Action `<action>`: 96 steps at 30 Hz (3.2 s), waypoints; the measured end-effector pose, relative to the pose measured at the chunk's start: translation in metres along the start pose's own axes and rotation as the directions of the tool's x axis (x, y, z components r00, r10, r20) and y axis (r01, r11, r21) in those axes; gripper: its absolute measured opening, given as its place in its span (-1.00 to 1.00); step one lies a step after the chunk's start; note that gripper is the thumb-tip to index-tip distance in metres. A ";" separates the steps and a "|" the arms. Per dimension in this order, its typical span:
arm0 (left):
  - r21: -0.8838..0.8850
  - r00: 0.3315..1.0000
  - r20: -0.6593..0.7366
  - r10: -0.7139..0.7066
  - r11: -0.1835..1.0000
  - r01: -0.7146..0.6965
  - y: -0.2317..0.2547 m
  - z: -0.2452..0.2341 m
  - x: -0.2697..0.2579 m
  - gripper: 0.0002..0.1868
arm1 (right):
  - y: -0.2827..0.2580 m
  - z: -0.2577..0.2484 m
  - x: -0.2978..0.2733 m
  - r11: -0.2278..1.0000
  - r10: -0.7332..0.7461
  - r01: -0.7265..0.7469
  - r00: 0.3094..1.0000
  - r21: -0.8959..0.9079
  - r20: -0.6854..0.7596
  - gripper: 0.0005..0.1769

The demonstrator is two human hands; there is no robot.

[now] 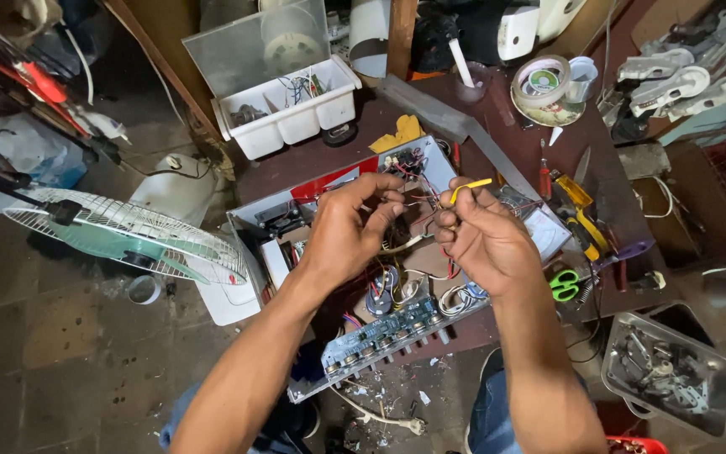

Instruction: The person works on the internal wiring of an open electronic device, using a screwdriver to tighten connections on a circuit board and manipulating various colored wires with their hands.

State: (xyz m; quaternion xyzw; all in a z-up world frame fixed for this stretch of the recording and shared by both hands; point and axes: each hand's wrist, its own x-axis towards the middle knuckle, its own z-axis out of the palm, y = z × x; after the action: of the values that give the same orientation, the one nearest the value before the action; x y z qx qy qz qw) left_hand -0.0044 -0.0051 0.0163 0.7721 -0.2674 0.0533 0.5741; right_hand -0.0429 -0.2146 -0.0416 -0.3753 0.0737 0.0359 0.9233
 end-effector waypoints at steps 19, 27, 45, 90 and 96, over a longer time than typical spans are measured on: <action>-0.006 0.993 0.105 0.052 0.999 -0.052 0.006 -0.002 0.000 -0.77 | 0.000 0.064 -0.033 0.652 -0.477 0.286 0.874 -0.702 -0.086 -0.82; 0.126 0.979 0.174 0.102 0.984 -0.125 0.020 -0.002 -0.005 -0.81 | 0.021 0.051 -0.047 0.000 -0.781 0.442 0.560 -0.897 0.276 -0.70; 0.062 0.977 0.209 -0.049 0.997 0.037 0.088 0.025 -0.068 -0.88 | -0.066 -0.048 -0.137 -0.229 -0.457 0.302 0.806 -0.925 0.376 -0.96; -0.350 0.949 0.016 -0.316 0.887 0.301 0.046 -0.025 -0.034 -0.73 | -0.102 -0.029 -0.127 -0.538 0.047 -0.019 0.998 -0.843 -0.052 -0.63; -0.241 0.973 0.005 -0.232 0.944 0.227 0.039 -0.016 -0.037 -0.82 | -0.113 -0.038 -0.121 -0.948 0.255 0.267 0.963 -0.171 0.091 -0.52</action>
State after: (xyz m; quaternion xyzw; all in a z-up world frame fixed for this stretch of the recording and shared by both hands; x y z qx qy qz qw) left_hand -0.0510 0.0149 0.0410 0.7222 -0.1733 -0.0375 0.6685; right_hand -0.1522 -0.3230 0.0291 -0.9428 -0.1637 0.0942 -0.2747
